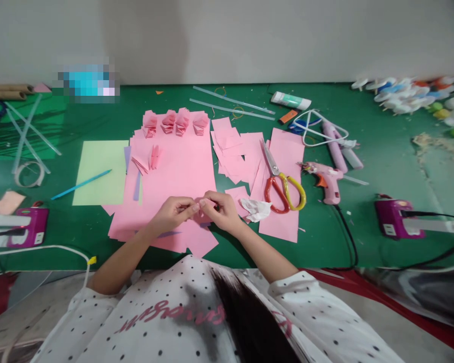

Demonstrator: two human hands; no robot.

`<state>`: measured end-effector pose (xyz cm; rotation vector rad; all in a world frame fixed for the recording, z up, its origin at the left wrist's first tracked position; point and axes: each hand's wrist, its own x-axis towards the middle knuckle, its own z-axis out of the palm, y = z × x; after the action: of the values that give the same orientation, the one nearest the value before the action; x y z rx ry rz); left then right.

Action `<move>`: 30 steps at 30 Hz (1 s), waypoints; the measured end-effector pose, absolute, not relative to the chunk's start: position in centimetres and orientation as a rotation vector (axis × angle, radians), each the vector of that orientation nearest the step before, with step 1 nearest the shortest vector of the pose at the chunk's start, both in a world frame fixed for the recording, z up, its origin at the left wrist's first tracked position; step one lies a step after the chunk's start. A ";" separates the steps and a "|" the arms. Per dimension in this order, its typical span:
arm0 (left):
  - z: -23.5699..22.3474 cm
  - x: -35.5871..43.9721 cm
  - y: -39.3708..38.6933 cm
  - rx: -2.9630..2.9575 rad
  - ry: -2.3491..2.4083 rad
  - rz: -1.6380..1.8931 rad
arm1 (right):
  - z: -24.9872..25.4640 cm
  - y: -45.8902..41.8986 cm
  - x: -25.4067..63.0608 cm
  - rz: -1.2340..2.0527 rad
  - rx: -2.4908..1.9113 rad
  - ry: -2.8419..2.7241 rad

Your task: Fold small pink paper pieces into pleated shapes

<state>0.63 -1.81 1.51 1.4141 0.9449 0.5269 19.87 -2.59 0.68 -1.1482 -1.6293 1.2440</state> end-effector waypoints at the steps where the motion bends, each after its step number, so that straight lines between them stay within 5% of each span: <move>1: 1.6 0.6 -1.8 1.425 0.950 0.521 | 0.7 -2.6 19.9 1.250 -1.143 -1.635; 30: 0.7 0.5 -1.0 1.191 1.029 0.700 | -0.7 -2.0 19.6 1.377 -1.139 -1.475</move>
<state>0.45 -1.05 0.72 1.1907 1.0292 0.7003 19.61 -1.98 -0.68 -1.1387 -1.4751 1.3765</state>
